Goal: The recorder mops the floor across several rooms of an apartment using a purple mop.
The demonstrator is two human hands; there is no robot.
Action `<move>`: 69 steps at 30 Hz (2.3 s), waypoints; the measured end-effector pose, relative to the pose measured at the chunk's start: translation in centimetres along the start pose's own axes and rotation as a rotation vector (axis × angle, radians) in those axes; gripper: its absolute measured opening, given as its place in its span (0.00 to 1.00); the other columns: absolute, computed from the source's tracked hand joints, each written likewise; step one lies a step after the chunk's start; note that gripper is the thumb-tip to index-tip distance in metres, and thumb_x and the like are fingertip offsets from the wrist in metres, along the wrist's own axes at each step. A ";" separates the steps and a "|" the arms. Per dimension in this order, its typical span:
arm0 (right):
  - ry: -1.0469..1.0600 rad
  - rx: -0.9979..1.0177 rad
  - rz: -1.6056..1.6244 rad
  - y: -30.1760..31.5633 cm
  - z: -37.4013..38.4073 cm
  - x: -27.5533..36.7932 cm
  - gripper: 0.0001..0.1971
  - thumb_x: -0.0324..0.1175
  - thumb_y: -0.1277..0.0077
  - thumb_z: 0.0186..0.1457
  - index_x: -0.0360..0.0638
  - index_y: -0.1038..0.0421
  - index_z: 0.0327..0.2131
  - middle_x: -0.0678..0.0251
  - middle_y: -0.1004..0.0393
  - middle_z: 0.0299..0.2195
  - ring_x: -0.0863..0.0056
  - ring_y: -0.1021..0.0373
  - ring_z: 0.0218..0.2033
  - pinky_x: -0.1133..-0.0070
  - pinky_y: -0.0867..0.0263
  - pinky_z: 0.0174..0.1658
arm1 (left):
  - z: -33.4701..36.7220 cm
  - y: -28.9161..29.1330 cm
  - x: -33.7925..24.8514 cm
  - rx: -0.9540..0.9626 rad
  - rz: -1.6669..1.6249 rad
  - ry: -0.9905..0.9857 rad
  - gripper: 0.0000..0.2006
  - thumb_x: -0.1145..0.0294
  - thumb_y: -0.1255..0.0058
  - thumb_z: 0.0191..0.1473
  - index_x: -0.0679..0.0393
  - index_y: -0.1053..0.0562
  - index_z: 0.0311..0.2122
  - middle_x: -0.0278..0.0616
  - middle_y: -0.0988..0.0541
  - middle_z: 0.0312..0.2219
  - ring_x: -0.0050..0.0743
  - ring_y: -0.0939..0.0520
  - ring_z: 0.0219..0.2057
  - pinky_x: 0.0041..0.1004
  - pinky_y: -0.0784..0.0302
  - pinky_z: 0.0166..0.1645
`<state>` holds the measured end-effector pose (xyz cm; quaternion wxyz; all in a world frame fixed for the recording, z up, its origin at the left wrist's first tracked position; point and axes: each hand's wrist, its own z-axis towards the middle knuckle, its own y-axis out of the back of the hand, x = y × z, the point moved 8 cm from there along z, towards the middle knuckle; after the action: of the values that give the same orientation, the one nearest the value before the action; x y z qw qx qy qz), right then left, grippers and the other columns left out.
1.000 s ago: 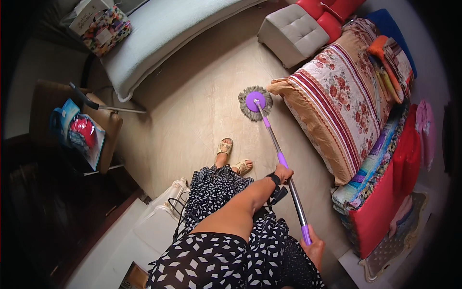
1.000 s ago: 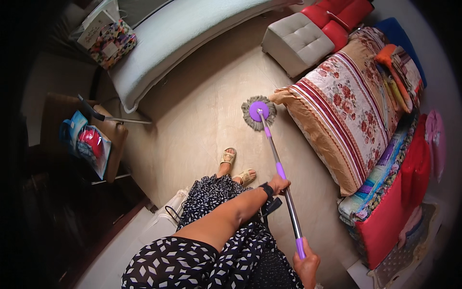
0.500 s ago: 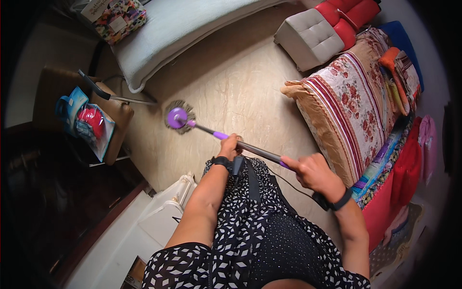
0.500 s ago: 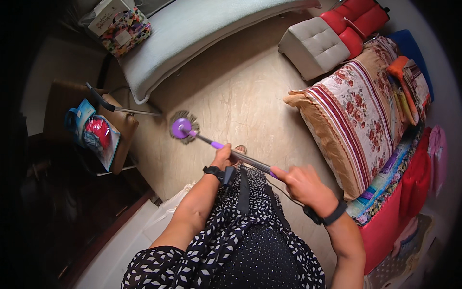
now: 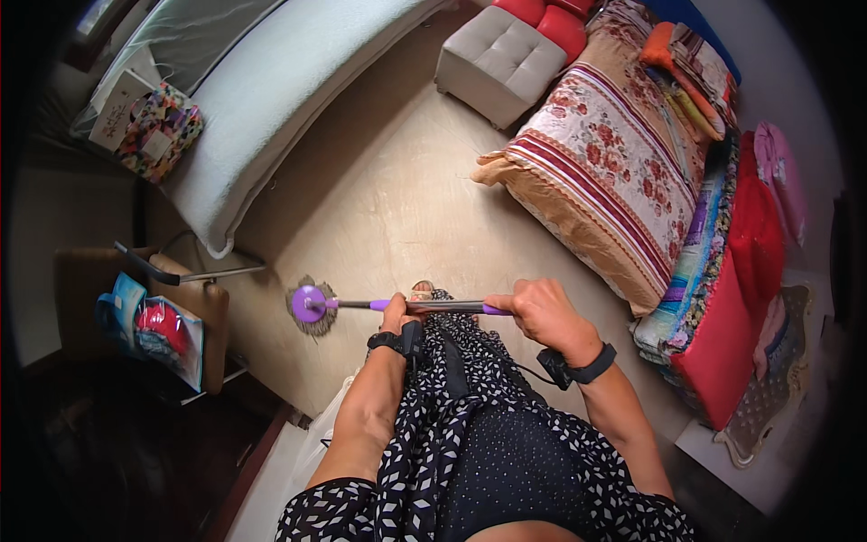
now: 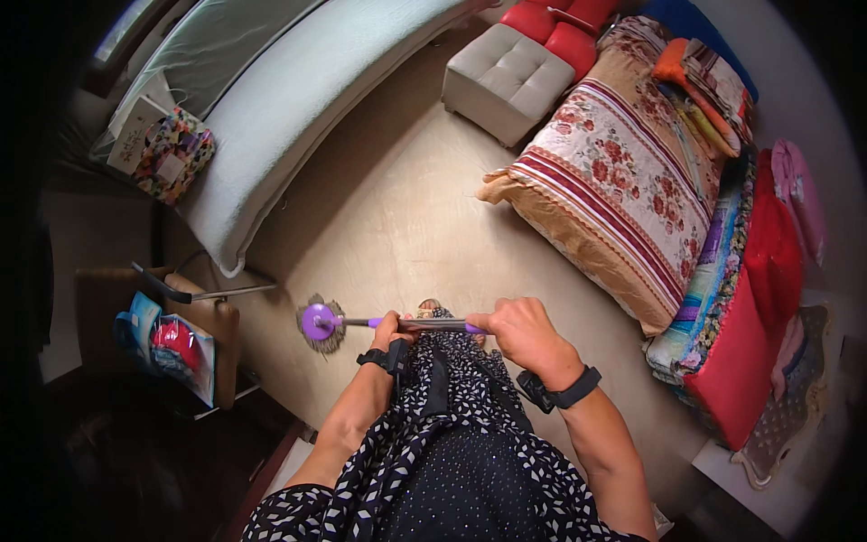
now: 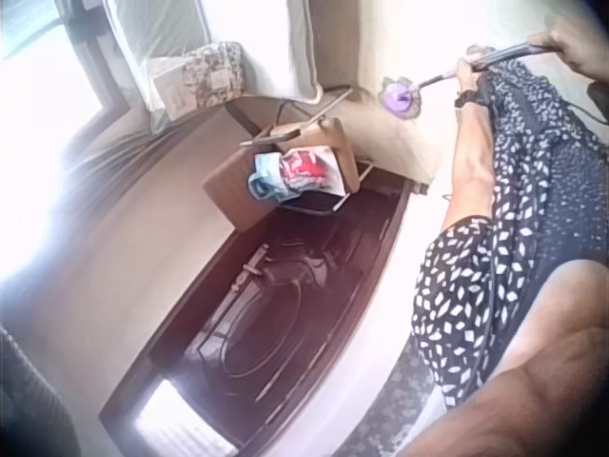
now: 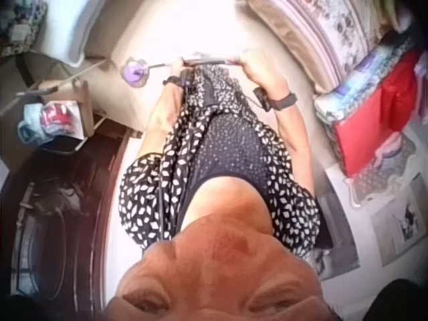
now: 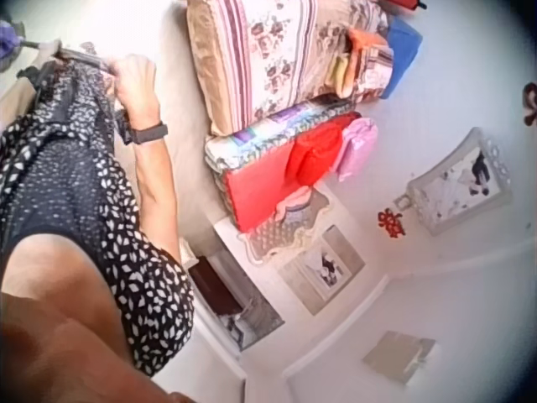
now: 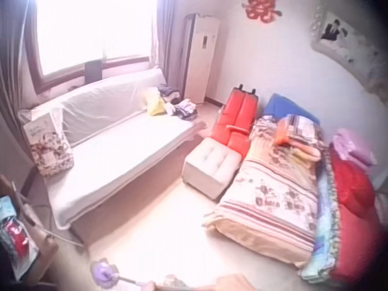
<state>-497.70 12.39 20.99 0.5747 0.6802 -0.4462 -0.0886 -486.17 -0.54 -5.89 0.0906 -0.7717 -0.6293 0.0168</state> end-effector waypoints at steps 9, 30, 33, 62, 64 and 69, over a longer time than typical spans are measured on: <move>-0.533 -0.071 0.099 -0.6 -10.1 -1.6 0.25 0.24 0.51 0.38 0.50 0.36 0.46 0.57 0.32 0.21 0.59 0.33 0.22 0.66 0.36 0.28 | 5.9 -10.9 4.1 0.189 0.826 -0.298 0.11 0.71 0.60 0.47 0.63 0.42 0.35 0.43 0.29 0.17 0.30 0.27 0.16 0.30 0.29 0.15; -0.735 -0.252 0.321 -3.6 -30.5 -7.5 0.26 0.22 0.58 0.38 0.46 0.40 0.47 0.53 0.34 0.17 0.53 0.36 0.20 0.65 0.39 0.25 | 3.5 -9.6 29.1 0.496 1.375 0.067 0.07 0.71 0.59 0.48 0.64 0.38 0.30 0.48 0.28 0.25 0.43 0.24 0.31 0.45 0.27 0.36; -0.773 -0.279 0.341 -4.7 -36.3 -9.7 0.26 0.24 0.55 0.38 0.48 0.37 0.46 0.54 0.34 0.18 0.54 0.36 0.20 0.67 0.40 0.26 | 3.9 -7.4 34.6 0.484 1.404 0.145 0.12 0.70 0.62 0.50 0.67 0.39 0.37 0.50 0.27 0.28 0.46 0.24 0.34 0.48 0.30 0.40; -1.133 -0.105 0.389 0.0 -58.8 -13.1 0.25 0.34 0.49 0.34 0.51 0.34 0.44 0.49 0.35 0.17 0.57 0.35 0.18 0.72 0.38 0.25 | 2.0 1.3 66.6 0.602 1.383 0.557 0.06 0.73 0.60 0.49 0.63 0.33 0.32 0.44 0.25 0.28 0.34 0.24 0.28 0.31 0.26 0.28; -1.043 -0.058 0.429 0.3 -57.9 -14.2 0.26 0.33 0.49 0.34 0.50 0.34 0.44 0.48 0.34 0.19 0.56 0.36 0.18 0.71 0.39 0.25 | 3.6 0.7 63.9 0.614 1.324 0.556 0.06 0.71 0.60 0.51 0.62 0.34 0.33 0.44 0.25 0.28 0.34 0.25 0.29 0.32 0.26 0.30; -0.695 0.013 0.406 2.2 -49.6 -14.9 0.29 0.28 0.50 0.33 0.51 0.36 0.47 0.51 0.34 0.19 0.57 0.36 0.21 0.69 0.41 0.26 | 5.1 -2.3 51.7 0.617 1.126 0.445 0.05 0.69 0.61 0.52 0.58 0.37 0.32 0.44 0.27 0.31 0.35 0.27 0.32 0.31 0.30 0.35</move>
<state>-476.12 57.88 33.09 0.3912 0.5115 -0.7397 -0.1951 -478.42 50.90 -6.01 0.4115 -0.9055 -0.0645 0.0807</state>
